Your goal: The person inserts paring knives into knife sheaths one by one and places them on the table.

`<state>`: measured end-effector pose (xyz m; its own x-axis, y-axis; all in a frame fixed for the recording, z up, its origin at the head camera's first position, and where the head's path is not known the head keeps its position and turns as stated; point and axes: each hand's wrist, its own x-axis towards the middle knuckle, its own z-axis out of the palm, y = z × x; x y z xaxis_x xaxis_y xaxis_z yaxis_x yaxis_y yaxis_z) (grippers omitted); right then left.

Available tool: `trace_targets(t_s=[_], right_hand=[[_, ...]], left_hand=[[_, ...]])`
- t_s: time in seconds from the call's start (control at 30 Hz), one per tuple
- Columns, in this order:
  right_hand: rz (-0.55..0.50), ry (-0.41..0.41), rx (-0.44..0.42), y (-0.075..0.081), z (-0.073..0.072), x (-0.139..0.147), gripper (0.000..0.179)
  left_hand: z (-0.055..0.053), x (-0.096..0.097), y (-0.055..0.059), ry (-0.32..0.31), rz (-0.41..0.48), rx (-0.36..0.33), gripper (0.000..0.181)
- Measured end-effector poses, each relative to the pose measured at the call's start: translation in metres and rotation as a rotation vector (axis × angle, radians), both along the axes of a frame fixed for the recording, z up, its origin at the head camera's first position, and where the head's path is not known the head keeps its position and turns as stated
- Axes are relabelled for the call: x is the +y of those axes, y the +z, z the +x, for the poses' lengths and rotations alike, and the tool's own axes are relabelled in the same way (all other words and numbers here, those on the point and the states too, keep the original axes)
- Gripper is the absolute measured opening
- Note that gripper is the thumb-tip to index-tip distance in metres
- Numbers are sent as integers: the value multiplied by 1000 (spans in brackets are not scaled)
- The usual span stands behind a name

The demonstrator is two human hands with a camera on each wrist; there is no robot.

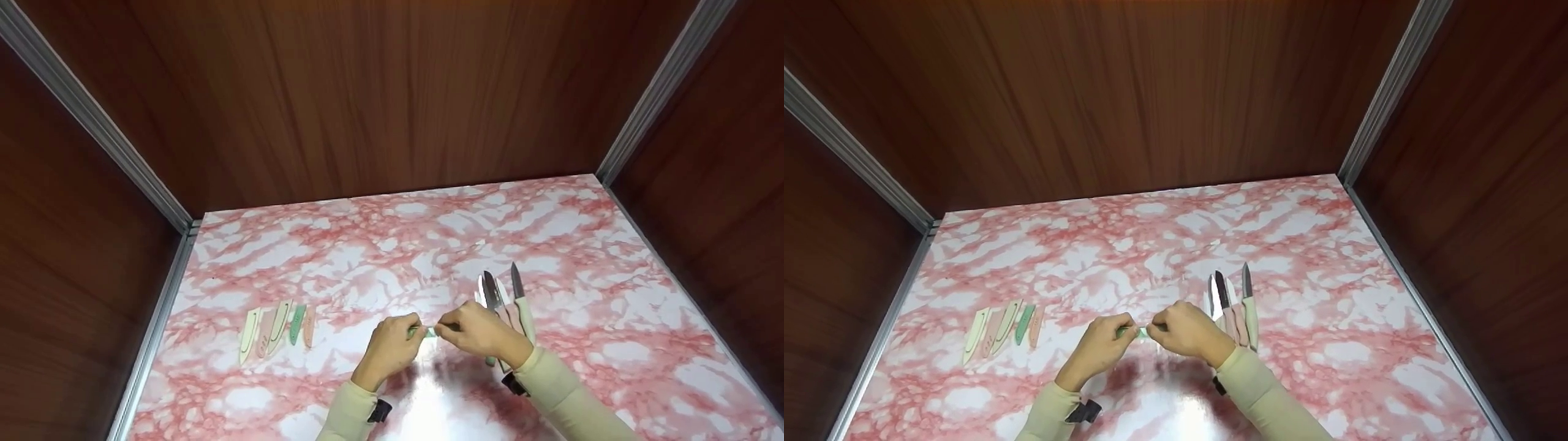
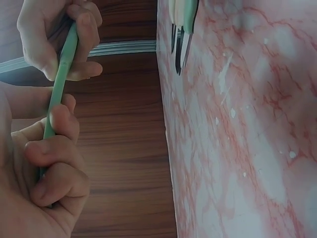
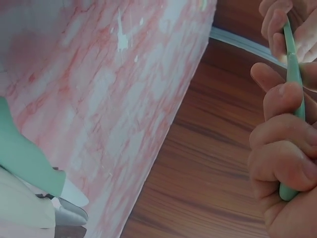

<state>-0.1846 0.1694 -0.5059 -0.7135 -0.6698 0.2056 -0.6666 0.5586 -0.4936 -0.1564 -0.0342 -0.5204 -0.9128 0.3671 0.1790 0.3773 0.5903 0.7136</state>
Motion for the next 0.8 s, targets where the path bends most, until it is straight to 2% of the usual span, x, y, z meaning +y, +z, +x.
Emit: trace_targets(t_s=[0.23,0.5,0.63,0.8], right_hand=[[16,-12,-1,0,0,-1,25],[34,-18,85,-3,-2,-4,34],[42,-28,49,-3,-4,-4,34],[37,-49,32,-2,-10,-4,31]], left_hand=[[-1,-1,0,5,-18,-6,21],[-5,-8,6,-31,-28,-59,18],[-8,-13,10,-51,-28,-85,19],[-11,-20,11,-46,-37,-84,19]])
